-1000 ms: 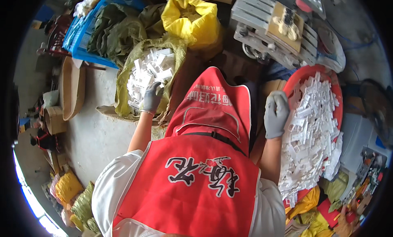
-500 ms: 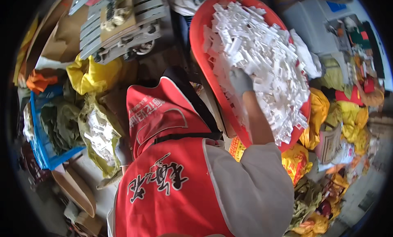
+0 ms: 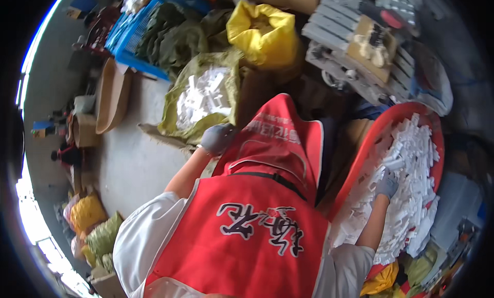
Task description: Operating an industrial machine to assemble or process white plastic components in a workshop.
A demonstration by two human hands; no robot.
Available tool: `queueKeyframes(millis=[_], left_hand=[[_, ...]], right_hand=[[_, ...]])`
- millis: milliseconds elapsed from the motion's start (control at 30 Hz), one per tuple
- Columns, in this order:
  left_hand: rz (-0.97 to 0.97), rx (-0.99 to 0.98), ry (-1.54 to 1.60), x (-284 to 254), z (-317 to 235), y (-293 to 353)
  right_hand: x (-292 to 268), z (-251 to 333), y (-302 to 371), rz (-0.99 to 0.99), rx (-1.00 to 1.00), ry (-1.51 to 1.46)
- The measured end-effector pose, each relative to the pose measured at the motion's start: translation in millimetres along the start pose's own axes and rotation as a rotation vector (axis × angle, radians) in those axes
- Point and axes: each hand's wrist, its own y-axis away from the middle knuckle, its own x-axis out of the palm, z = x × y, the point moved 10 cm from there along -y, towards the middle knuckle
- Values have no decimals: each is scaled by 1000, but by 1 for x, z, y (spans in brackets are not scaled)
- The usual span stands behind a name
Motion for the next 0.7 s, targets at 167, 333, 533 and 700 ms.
queueKeyframes(millis=[167,333,533,700], left_hand=[[-198,125,160,-49,-23,-21],[-379,498,258,-138,-134,-58],[-556,890,346,-216,-278,-68],[-563,901,445,-206,-282,-61]], right_hand=[[28,-41,20,58,-131,-494],[32,8,127,616,-46,-1221],[-20,-48,115,-290,62,-1457],[-228,-14,119,-622,-158,-1569]])
